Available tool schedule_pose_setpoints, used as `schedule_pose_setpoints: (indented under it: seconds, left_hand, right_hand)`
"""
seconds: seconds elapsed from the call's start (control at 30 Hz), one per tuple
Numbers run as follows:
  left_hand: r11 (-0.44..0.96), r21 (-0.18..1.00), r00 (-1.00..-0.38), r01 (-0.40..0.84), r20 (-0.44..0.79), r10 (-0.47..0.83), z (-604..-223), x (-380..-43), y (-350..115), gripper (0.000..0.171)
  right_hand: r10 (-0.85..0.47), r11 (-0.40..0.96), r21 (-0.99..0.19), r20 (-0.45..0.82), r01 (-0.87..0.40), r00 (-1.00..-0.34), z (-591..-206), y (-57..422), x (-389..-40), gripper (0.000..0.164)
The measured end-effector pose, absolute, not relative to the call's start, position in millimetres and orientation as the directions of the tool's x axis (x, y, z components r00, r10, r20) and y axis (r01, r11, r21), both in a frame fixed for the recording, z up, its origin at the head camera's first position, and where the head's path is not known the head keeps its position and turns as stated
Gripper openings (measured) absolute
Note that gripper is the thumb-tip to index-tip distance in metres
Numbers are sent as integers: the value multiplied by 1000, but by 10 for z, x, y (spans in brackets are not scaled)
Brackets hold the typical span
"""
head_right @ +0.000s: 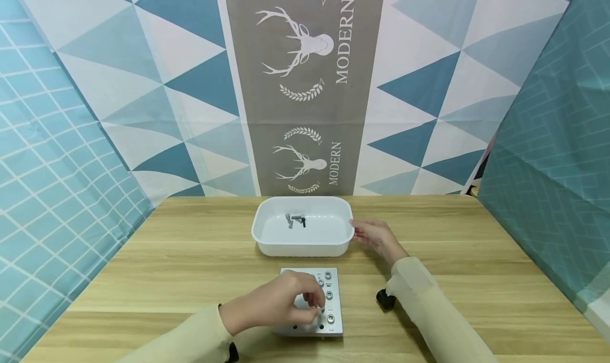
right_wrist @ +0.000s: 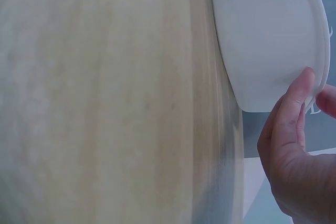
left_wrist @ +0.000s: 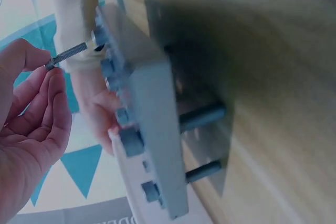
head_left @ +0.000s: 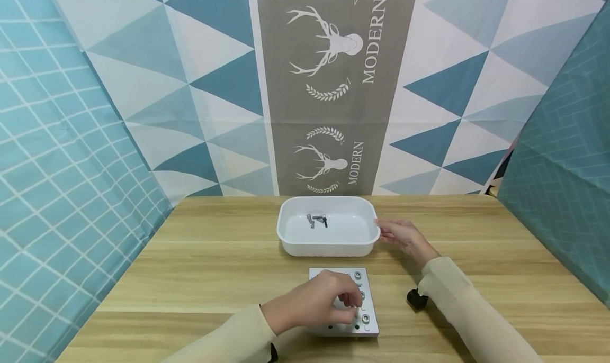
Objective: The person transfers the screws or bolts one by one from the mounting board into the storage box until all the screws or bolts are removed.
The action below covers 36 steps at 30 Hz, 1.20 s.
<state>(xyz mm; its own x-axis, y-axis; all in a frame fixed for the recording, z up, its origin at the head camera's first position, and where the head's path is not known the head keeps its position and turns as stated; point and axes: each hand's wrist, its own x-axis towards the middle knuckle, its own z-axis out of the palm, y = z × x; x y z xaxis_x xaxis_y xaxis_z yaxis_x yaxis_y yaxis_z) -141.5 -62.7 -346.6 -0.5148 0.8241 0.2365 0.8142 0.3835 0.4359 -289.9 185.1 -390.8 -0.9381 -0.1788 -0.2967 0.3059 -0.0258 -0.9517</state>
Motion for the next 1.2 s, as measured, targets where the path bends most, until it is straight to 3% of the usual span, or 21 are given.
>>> schedule_pose_setpoints:
  seconds: [0.67, 1.2]
  left_hand:
    - [378, 567, -615, 732, 311, 725, -3200, -1814, -847, 9]
    - [450, 592, -698, 669, 291, 654, -3122, -2234, -966, 5]
  right_hand:
    - [-163, -3, -950, -306, 311, -938, -3936, 1839, -2883, 55]
    - [-203, -35, -952, -290, 303, -935, -3891, 1881, -2856, 51]
